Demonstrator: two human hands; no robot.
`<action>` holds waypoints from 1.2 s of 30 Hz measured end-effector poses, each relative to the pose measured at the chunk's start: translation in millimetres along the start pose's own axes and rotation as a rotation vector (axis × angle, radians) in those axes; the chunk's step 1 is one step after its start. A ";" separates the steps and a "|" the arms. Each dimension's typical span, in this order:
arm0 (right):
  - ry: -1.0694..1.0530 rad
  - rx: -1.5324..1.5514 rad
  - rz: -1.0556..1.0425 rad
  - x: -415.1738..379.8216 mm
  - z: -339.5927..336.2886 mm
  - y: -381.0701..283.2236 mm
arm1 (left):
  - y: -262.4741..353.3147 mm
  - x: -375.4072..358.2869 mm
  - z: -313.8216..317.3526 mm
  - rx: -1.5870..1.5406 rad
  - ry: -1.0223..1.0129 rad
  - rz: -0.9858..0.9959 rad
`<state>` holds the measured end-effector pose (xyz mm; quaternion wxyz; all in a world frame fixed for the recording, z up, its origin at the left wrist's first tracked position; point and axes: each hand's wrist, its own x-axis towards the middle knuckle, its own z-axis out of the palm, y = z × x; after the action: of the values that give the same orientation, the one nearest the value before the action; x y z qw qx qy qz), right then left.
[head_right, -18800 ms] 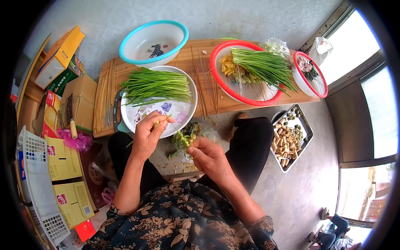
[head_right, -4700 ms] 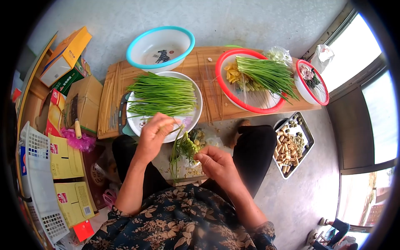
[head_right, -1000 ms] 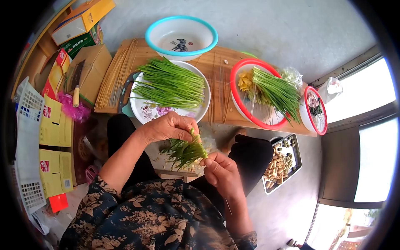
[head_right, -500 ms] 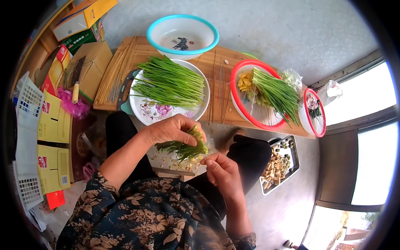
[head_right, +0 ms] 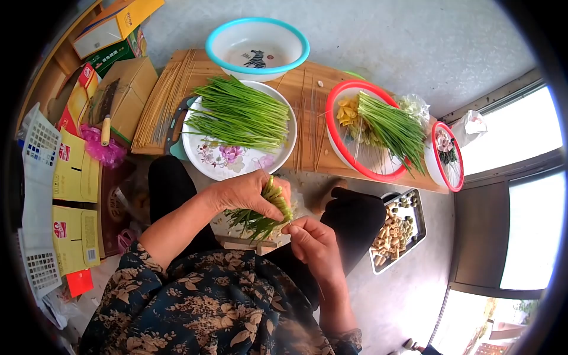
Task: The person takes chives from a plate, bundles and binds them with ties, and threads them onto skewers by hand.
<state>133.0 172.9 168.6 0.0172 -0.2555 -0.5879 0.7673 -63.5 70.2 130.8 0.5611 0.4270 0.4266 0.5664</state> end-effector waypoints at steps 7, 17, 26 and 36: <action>0.011 0.008 0.004 0.3 0.8 4.7 | -1.7 -0.9 0.3 0.035 -0.017 -0.094; 0.004 0.042 0.024 0.6 -2.1 3.8 | -5.1 0.5 0.4 -0.047 -0.002 -0.060; 0.048 0.064 0.019 14.5 -29.9 33.0 | -28.1 5.9 -32.3 -0.082 0.127 -0.126; 0.117 0.134 0.052 23.3 -58.6 56.6 | -115.3 38.7 -128.5 0.593 0.871 -0.128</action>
<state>152.5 215.4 97.9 0.0484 -0.3135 -0.5265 0.7888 -156.1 109.2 -14.9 0.2206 0.2658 0.7872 0.5109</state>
